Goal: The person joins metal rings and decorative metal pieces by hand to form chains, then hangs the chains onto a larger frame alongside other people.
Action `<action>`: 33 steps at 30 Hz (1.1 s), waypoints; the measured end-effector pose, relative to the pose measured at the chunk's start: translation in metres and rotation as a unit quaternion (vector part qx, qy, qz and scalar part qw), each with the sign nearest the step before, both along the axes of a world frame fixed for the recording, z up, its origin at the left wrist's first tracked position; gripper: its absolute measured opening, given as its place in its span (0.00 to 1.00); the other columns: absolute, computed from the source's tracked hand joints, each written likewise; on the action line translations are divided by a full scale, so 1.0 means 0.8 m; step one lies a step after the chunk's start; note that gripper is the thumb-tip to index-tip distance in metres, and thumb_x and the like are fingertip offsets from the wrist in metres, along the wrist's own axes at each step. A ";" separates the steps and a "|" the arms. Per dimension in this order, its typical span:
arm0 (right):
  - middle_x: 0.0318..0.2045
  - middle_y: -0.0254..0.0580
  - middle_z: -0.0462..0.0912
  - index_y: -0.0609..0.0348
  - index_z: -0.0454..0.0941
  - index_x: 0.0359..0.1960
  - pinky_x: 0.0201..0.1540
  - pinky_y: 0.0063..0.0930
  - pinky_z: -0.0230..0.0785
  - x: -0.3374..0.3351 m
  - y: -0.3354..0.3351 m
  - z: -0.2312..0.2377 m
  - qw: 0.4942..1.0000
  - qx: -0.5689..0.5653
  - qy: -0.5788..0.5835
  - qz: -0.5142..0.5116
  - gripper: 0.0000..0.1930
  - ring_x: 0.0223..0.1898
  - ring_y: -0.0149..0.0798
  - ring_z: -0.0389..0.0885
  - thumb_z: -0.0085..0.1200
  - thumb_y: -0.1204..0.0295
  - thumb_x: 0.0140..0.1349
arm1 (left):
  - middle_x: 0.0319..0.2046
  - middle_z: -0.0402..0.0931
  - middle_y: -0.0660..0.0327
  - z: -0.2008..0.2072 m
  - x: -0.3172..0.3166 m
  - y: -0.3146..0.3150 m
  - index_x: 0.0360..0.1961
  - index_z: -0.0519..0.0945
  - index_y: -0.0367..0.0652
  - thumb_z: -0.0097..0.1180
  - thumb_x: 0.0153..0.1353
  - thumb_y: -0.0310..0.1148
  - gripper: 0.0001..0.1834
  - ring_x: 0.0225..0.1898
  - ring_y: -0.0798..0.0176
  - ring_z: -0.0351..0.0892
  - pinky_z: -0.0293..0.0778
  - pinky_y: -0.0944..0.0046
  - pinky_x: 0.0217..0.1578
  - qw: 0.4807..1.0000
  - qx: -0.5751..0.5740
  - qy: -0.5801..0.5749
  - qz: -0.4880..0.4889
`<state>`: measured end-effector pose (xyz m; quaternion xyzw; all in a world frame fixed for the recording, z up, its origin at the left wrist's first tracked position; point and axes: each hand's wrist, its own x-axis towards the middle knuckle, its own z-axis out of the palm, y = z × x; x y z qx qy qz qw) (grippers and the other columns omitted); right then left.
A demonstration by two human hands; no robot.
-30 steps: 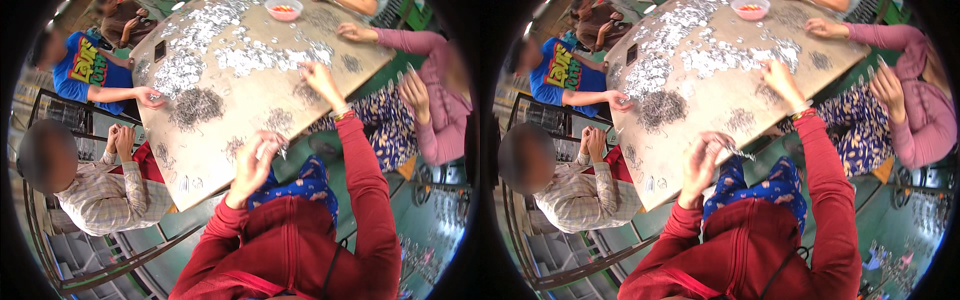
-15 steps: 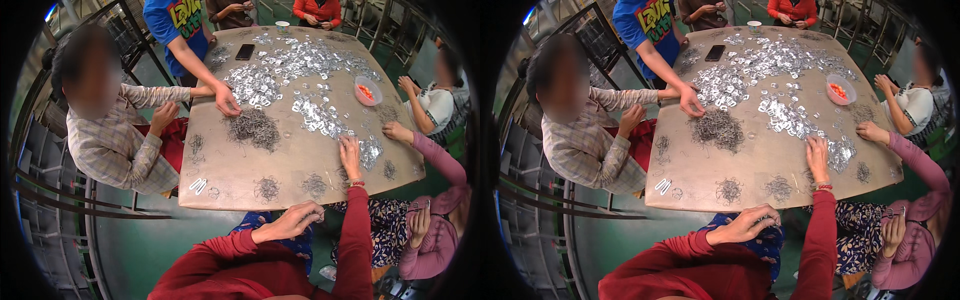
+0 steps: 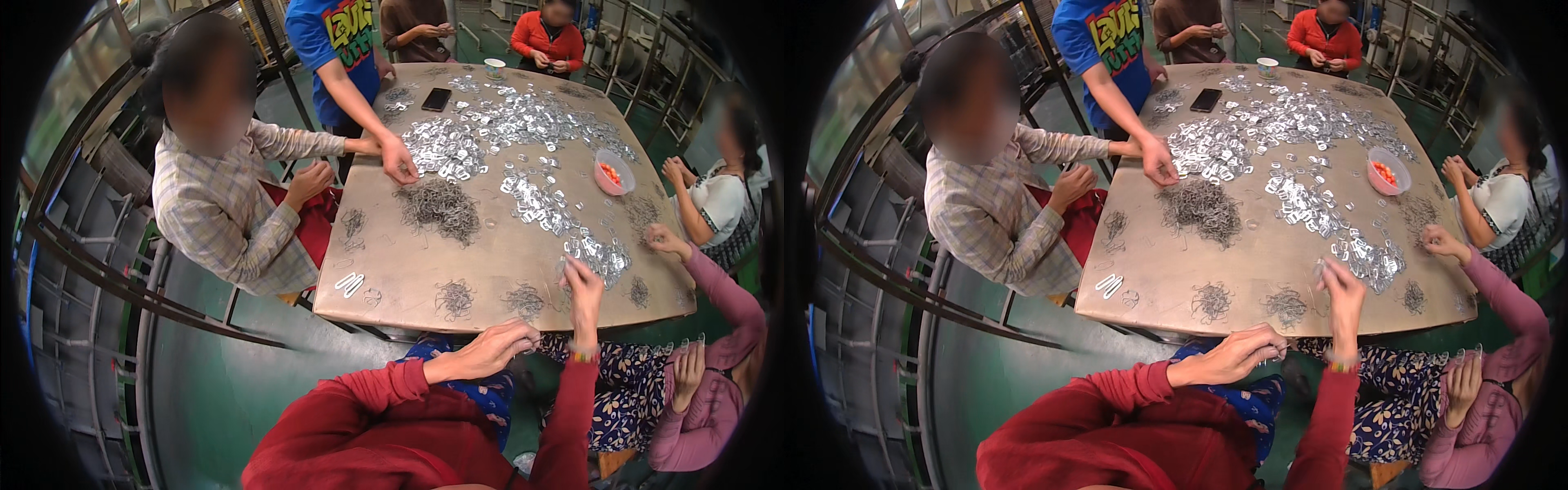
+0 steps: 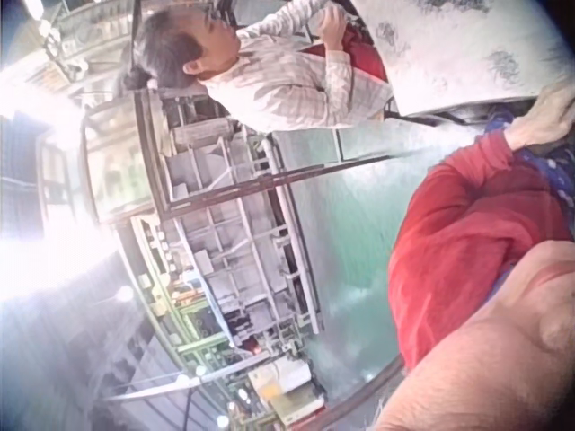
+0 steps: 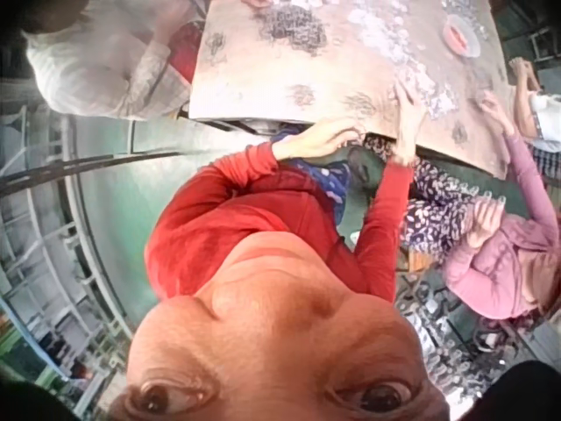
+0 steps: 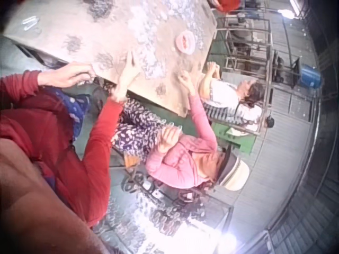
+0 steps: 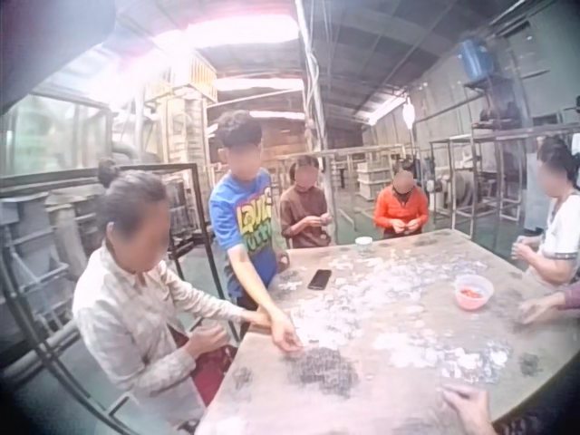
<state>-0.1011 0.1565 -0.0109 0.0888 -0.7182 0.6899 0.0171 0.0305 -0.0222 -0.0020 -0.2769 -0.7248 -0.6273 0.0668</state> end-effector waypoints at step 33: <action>0.32 0.47 0.79 0.70 0.78 0.31 0.29 0.18 0.71 0.156 -0.016 0.033 0.997 -0.076 -0.013 0.016 0.07 0.26 0.31 0.78 0.58 0.89 0.49 | 0.35 0.67 0.56 -0.100 -0.163 -0.289 0.33 0.71 0.38 0.48 0.52 0.28 0.07 0.41 0.57 0.68 0.77 0.63 0.31 0.757 -0.601 0.198 0.165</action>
